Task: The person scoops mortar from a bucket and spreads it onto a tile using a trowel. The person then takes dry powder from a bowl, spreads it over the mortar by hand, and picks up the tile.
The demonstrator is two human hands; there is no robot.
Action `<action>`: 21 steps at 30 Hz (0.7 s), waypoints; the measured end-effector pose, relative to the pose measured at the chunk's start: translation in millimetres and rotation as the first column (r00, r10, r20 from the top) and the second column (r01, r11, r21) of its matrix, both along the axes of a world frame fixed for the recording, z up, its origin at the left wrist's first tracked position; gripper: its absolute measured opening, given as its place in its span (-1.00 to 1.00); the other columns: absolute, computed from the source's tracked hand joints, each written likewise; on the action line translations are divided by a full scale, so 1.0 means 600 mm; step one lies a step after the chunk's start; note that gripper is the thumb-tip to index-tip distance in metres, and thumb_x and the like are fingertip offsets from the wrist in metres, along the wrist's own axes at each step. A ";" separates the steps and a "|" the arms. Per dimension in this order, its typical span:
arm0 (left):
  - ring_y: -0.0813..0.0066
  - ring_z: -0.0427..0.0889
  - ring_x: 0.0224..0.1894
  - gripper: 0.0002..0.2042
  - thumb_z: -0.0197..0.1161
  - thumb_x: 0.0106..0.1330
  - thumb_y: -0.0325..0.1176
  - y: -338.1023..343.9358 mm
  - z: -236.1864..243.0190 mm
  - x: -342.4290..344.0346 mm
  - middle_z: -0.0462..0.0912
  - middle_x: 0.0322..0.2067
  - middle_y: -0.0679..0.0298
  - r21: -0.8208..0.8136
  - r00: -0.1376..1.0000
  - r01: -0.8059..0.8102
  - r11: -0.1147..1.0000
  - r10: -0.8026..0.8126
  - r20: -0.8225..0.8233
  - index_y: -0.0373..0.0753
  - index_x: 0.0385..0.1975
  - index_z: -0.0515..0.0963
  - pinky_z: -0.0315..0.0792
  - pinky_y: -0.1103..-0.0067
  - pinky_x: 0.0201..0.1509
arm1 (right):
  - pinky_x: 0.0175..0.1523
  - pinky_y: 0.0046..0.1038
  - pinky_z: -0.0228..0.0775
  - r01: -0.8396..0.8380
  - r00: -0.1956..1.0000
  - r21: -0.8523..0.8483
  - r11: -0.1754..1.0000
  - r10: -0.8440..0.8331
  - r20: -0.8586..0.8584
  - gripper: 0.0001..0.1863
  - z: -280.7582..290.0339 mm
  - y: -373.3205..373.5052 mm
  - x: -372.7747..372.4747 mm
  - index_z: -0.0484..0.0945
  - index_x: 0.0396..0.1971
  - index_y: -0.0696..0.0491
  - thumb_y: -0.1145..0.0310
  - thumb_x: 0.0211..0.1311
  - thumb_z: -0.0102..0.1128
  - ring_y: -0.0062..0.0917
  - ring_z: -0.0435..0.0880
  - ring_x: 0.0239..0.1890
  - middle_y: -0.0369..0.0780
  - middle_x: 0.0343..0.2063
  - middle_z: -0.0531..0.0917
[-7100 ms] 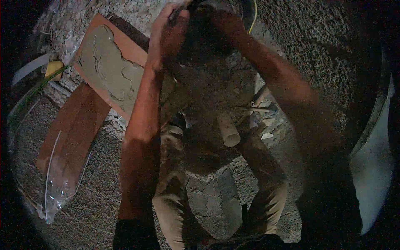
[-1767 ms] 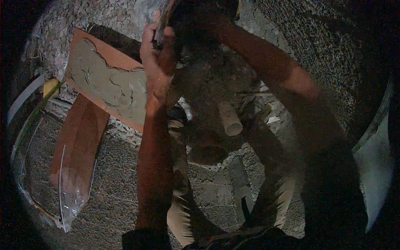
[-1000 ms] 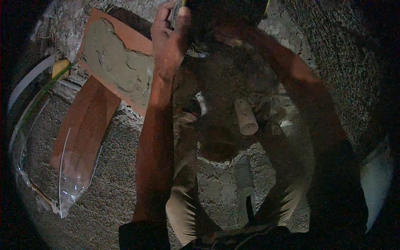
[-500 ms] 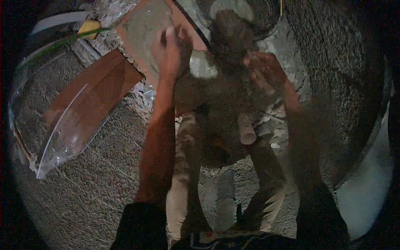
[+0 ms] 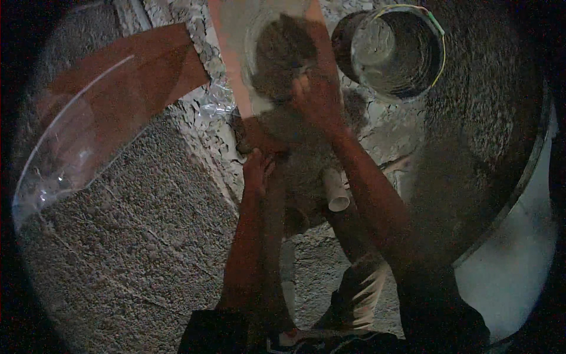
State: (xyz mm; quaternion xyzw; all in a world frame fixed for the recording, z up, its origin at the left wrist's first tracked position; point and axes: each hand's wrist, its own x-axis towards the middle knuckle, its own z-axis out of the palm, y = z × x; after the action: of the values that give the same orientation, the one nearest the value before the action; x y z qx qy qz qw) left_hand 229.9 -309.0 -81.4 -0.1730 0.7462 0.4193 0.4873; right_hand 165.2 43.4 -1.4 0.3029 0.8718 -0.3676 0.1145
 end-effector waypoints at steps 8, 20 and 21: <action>0.19 0.56 0.16 -0.47 0.23 0.52 -0.02 0.000 -0.001 0.034 0.57 0.09 0.10 0.019 0.981 -0.192 0.981 0.192 0.003 -0.33 0.26 0.45 0.47 0.24 0.22 | -0.02 -0.01 0.56 0.064 0.988 0.088 0.994 -0.076 0.134 -0.32 0.082 0.063 0.028 0.56 0.13 0.24 -0.15 0.48 0.06 0.11 0.75 -0.17 0.12 -0.29 0.74; 0.19 0.56 0.16 -0.46 0.24 0.51 -0.02 -0.009 -0.032 0.038 0.55 0.10 0.10 0.021 0.961 -0.277 0.961 0.277 0.010 -0.32 0.28 0.43 0.48 0.24 0.22 | -0.19 -0.02 0.58 0.249 0.914 -0.322 0.913 -0.111 0.390 -0.45 -0.002 0.078 -0.166 0.61 -0.16 0.23 -0.05 0.51 -0.02 0.16 0.72 -0.30 0.19 -0.38 0.69; 0.19 0.56 0.16 -0.46 0.24 0.51 -0.03 -0.013 -0.030 0.040 0.55 0.10 0.10 0.014 0.959 -0.283 0.959 0.283 0.012 -0.32 0.28 0.43 0.48 0.24 0.22 | -0.19 -0.03 0.58 0.392 0.880 -0.449 0.803 -0.186 0.436 -0.43 0.013 0.062 -0.164 0.62 -0.19 0.24 -0.06 0.50 -0.02 0.16 0.72 -0.29 0.20 -0.38 0.69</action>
State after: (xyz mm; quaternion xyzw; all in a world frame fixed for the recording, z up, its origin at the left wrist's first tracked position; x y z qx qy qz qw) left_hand 253.7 -317.1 -99.6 -0.2762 0.7082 0.4895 0.4272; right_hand 66.6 80.3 6.6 0.4555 0.6423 -0.5403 0.2968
